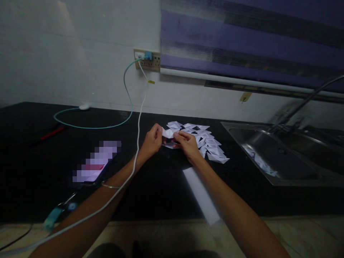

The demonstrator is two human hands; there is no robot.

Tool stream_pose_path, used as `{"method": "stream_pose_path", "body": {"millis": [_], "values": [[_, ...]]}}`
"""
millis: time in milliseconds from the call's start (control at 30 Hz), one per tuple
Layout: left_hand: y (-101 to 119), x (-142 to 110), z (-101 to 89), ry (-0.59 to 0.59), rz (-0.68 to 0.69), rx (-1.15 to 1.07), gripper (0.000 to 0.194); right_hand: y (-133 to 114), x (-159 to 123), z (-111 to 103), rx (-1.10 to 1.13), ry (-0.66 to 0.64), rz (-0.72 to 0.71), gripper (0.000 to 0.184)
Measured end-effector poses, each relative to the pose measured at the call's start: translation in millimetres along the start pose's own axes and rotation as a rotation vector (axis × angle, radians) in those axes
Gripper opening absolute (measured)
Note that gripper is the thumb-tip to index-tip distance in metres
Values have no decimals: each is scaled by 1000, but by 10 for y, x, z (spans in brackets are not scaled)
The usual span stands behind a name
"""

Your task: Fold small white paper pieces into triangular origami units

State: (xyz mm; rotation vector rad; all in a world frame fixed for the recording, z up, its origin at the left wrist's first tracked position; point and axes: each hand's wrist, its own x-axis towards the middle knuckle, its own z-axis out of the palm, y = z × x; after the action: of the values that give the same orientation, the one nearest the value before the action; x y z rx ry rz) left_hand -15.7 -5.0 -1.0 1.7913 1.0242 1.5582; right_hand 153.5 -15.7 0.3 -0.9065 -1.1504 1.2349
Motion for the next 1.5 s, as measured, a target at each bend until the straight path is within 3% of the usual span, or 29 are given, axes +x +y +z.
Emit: {"method": "stream_pose_path", "body": {"millis": [167, 400, 467, 567, 700, 1067, 1267, 1500], "values": [[14, 8, 24, 4, 17, -29, 28, 39, 8, 8, -36, 46, -81, 34], [43, 49, 78, 157, -91, -249, 39, 52, -19, 72, -78, 73, -114, 31], [-6, 51, 88, 104, -151, -326, 42, 44, -18, 72, -71, 73, -106, 32], [-71, 50, 100, -72, -259, -408, 51, 21, -18, 56, -70, 80, -140, 32], [-44, 44, 103, -275, -303, -374, 63, -2, -29, 45, -101, 51, -190, 30], [55, 27, 59, -154, -257, -285, 60, -20, -59, 52, -231, -63, -217, 19], [107, 32, 58, -159, -247, -251, 61, -15, -53, 39, -235, -111, -235, 14], [104, 29, 59, -231, -238, -272, 59, -42, -25, -21, -241, -93, -208, 22]]}}
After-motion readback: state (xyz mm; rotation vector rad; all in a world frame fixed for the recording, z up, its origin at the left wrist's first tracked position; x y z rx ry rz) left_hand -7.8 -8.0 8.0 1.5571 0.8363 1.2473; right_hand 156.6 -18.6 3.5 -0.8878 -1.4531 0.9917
